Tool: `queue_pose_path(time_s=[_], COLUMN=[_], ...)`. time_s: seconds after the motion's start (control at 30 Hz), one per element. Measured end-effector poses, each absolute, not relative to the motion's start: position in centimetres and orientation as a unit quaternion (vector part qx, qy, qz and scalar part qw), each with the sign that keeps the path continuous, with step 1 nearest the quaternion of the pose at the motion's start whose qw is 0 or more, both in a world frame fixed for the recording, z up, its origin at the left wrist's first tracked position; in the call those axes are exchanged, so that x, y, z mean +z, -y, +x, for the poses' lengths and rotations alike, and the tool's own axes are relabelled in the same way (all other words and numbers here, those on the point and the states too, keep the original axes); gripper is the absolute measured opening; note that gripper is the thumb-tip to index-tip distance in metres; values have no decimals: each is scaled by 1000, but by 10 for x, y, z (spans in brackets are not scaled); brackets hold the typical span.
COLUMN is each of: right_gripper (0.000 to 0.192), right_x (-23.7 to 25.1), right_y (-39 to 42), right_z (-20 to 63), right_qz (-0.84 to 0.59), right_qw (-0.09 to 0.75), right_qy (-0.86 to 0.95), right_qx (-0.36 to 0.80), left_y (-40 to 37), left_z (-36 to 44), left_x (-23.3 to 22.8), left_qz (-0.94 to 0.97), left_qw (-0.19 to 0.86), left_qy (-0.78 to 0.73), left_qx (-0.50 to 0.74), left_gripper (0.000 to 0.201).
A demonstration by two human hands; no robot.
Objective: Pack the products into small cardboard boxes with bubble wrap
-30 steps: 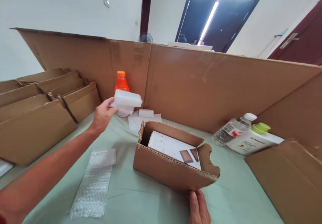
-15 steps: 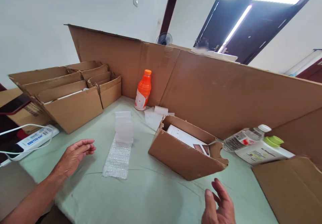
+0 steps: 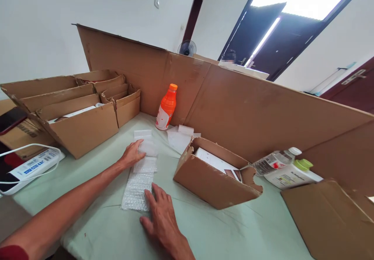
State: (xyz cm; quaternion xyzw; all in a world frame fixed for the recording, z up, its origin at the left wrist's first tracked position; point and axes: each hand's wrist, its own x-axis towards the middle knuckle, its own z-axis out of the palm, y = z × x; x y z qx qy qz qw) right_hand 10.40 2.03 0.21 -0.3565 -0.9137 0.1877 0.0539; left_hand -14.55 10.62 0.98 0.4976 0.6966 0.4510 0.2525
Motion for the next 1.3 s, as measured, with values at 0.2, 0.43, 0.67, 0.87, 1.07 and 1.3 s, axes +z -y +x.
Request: queue_pose_path(time_s=[0.2, 0.43, 0.67, 0.87, 1.07, 1.3], right_gripper=[14, 19, 27, 34, 33, 19], right_x=[0, 74, 55, 17, 20, 60], right_y=[-41, -72, -166, -108, -70, -140], right_z=[74, 42, 7, 45, 17, -24], right_qz=[-358, -382, -432, -363, -269, -322], right_qw=[206, 567, 390, 278, 125, 176], right_qy=[878, 704, 800, 864, 947, 926], right_qx=[244, 193, 149, 210, 123, 90], left_y=[-93, -3, 44, 82, 90, 105], left_z=[-170, -178, -142, -142, -128, -119], left_x=[9, -6, -11, -8, -14, -13], left_qz=[466, 442, 592, 686, 724, 690], left_qw=[231, 216, 264, 320, 312, 337], left_qy=[-691, -673, -565, -509, -478, -487], left_qx=[502, 553, 510, 409, 387, 415], left_gripper=[31, 32, 25, 38, 40, 28])
